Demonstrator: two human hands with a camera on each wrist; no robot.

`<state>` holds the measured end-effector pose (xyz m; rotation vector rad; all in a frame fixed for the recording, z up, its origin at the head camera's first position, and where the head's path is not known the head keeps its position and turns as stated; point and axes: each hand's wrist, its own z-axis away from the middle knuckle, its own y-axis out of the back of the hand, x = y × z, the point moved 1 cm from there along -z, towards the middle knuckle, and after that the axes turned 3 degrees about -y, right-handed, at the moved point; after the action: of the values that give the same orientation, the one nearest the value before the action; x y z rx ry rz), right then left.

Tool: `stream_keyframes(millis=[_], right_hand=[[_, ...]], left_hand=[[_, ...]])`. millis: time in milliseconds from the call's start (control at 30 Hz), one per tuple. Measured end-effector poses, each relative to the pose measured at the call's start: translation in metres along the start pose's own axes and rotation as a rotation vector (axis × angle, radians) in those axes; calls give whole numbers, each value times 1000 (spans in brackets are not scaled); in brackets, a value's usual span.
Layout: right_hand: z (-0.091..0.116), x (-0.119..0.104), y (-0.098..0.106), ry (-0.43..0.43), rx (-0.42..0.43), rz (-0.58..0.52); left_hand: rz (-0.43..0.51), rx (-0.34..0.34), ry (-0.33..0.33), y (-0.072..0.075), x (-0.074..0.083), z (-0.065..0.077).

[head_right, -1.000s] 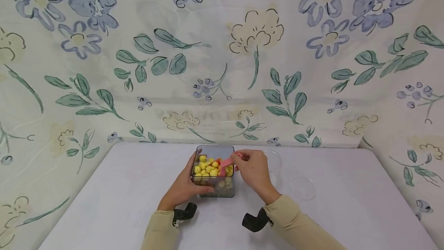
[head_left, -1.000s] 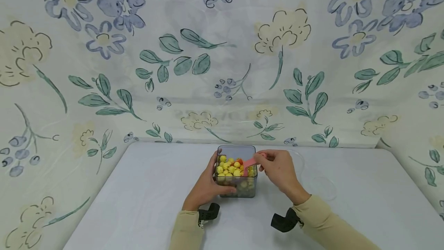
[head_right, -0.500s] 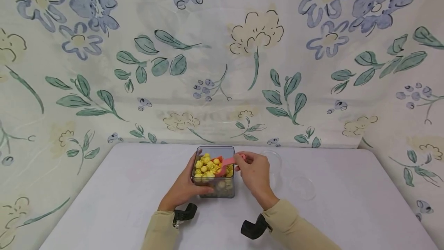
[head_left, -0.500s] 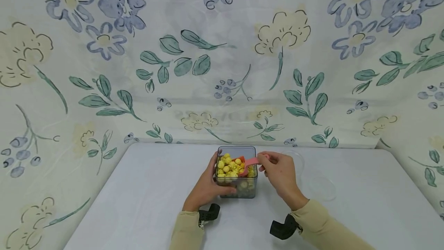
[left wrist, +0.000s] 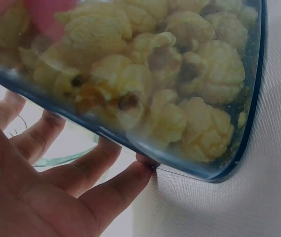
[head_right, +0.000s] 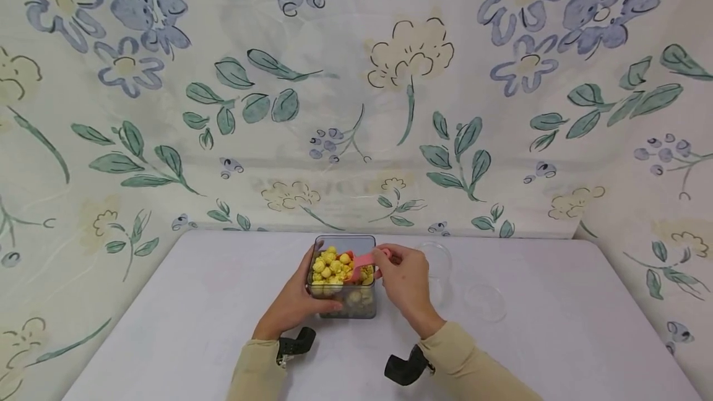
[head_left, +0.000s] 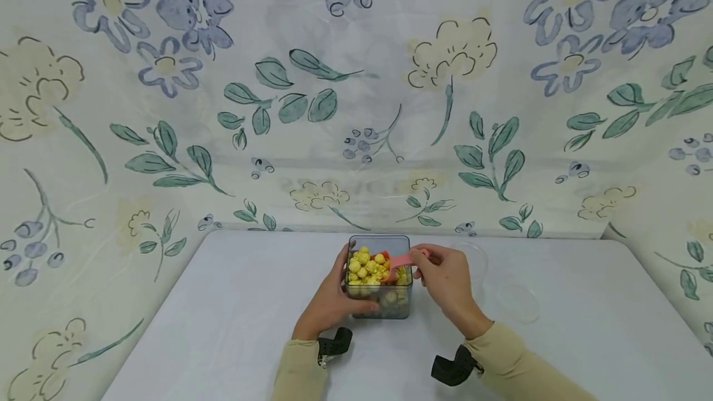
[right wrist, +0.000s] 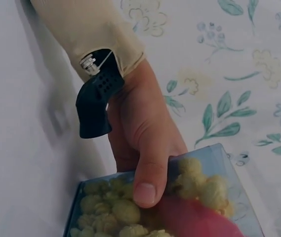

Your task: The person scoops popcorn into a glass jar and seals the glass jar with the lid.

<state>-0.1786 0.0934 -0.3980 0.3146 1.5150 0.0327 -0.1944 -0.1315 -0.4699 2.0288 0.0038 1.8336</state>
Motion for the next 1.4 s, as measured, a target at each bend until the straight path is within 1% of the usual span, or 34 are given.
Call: stream_keyframes(millis=[167,333,467,600,767,833,967,1067,1233,1333,1400], right_hand=[[0,2,1,-37,11,-33],[0,2,-2,-14,6,-62],[0,2,-2,-2,-7,-46],[0,2,-1,-5,-2,-36],[0,2,-2,-11,-11,-42],[0,2,-2,-10,-18,-38],[1,2,1,3,-26,-24],[1,2,2,7,-30,-30],[0,2,-2,-24,-30,-47],[0,1,-3,-38,-29,-35],[0,1,-2,-43,-21,-43]], left_hand=[[-21,-10,-18,0,0,0],[-10,-3,-33,1,0,-1],[-6,-3,-24,1,0,-1],[8,-8,-23,1,0,-1],[3,-16,-39,1,1,-1],[3,-12,-38,1,1,0],[40,-1,-11,0,1,0],[54,1,-5,-1,2,0],[54,-7,-9,0,1,-1],[63,-7,-6,0,1,-1],[53,-8,-13,1,0,-1]])
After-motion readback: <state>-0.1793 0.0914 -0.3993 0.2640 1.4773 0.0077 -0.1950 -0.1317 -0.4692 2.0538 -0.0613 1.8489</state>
